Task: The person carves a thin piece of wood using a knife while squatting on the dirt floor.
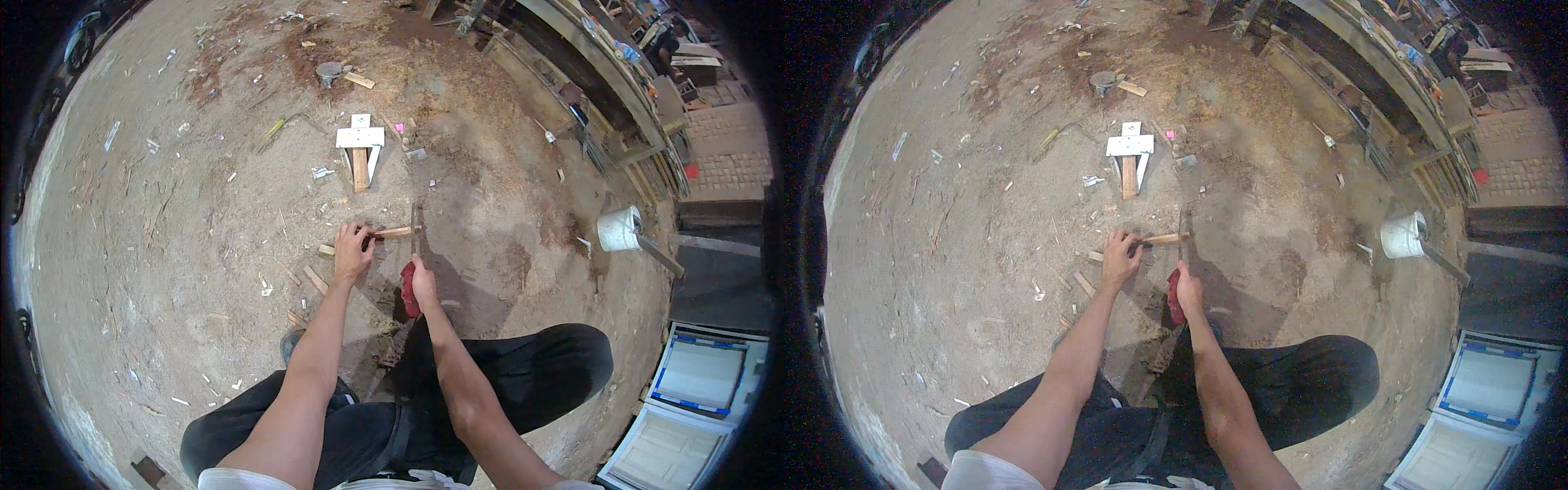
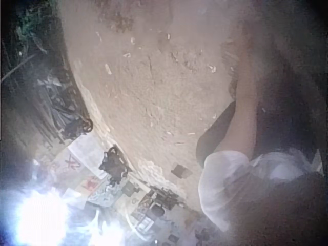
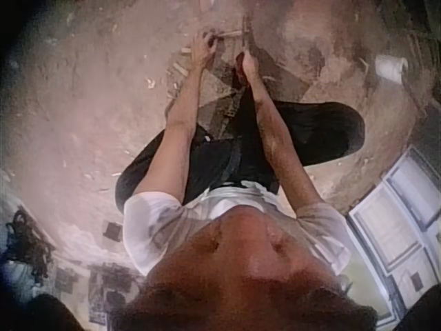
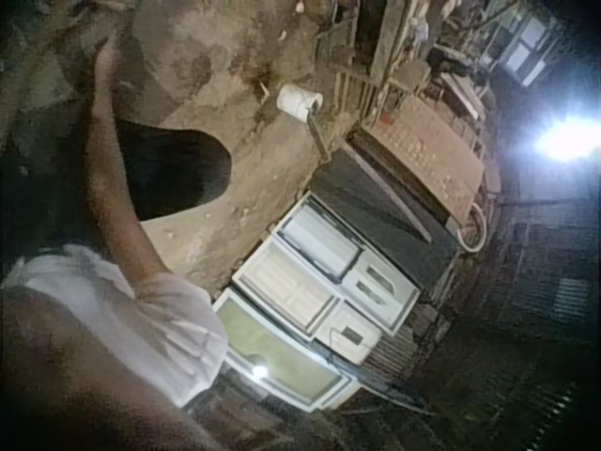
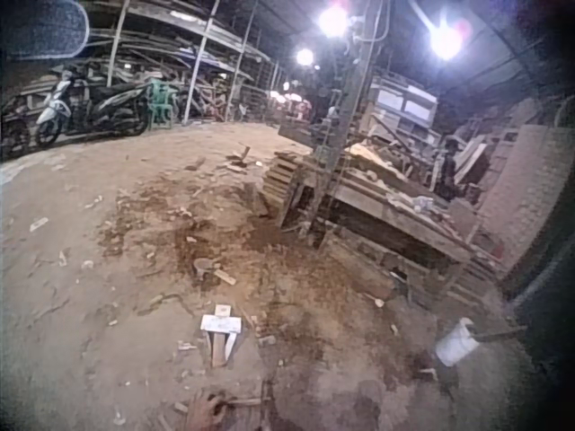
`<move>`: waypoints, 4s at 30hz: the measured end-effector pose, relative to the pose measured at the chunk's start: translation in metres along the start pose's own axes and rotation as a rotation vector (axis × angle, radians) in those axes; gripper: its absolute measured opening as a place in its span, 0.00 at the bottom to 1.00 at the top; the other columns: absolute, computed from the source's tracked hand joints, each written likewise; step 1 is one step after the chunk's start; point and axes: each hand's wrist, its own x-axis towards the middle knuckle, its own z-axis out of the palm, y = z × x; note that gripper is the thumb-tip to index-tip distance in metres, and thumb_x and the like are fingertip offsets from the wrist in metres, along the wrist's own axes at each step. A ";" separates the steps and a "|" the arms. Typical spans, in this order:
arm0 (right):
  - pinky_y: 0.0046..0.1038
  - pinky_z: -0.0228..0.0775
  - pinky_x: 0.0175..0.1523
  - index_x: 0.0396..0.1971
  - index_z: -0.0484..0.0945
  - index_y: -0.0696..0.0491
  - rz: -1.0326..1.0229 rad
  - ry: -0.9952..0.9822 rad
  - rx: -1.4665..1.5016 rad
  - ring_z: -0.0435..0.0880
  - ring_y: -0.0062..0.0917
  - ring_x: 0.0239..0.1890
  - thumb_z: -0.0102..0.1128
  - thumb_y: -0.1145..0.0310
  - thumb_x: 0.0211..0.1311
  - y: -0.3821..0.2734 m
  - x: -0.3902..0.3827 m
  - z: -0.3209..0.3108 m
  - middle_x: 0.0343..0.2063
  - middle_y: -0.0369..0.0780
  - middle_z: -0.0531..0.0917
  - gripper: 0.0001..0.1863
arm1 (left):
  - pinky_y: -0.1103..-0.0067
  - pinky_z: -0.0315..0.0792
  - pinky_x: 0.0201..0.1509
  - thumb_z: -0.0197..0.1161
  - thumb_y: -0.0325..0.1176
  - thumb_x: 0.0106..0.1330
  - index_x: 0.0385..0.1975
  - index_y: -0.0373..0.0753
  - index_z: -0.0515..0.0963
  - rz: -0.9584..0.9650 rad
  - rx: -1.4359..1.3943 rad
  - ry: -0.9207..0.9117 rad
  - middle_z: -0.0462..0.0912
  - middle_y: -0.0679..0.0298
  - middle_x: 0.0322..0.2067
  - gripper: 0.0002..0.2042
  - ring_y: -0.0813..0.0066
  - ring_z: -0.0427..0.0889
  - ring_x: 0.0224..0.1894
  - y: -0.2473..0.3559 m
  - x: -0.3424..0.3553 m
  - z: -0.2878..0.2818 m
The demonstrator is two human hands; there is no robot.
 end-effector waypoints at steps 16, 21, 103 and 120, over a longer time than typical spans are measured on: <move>0.44 0.67 0.56 0.41 0.83 0.56 -0.043 0.209 -0.400 0.77 0.51 0.50 0.38 0.37 0.63 -0.040 -0.052 -0.006 0.44 0.57 0.80 0.36 | 0.67 0.63 0.52 0.64 0.35 0.58 0.44 0.46 0.80 0.054 0.029 0.052 0.75 0.64 0.39 0.14 0.64 0.72 0.47 0.008 0.001 0.008; 0.44 0.68 0.53 0.37 0.84 0.56 -0.075 0.240 -0.342 0.79 0.50 0.46 0.40 0.37 0.63 -0.050 -0.065 -0.004 0.38 0.57 0.82 0.36 | 0.68 0.63 0.51 0.64 0.31 0.57 0.41 0.45 0.82 0.042 0.025 0.039 0.75 0.64 0.38 0.12 0.65 0.72 0.47 0.016 0.005 0.008; 0.42 0.70 0.53 0.42 0.81 0.54 -0.606 1.346 -1.101 0.79 0.46 0.49 0.55 0.54 0.58 -0.599 0.221 -0.487 0.43 0.50 0.82 0.21 | 0.58 0.47 0.70 0.56 0.46 0.56 0.68 0.43 0.57 -0.078 0.351 -0.230 0.55 0.59 0.69 0.37 0.62 0.55 0.70 0.065 0.103 0.084; 0.20 0.59 0.30 0.55 0.72 0.53 -0.790 0.323 0.789 0.64 0.12 0.23 0.48 0.51 0.70 -0.323 0.024 -0.358 0.20 0.29 0.70 0.24 | 0.60 0.43 0.73 0.53 0.39 0.55 0.67 0.44 0.57 -0.046 0.306 -0.137 0.56 0.58 0.68 0.35 0.62 0.52 0.71 0.069 0.087 0.068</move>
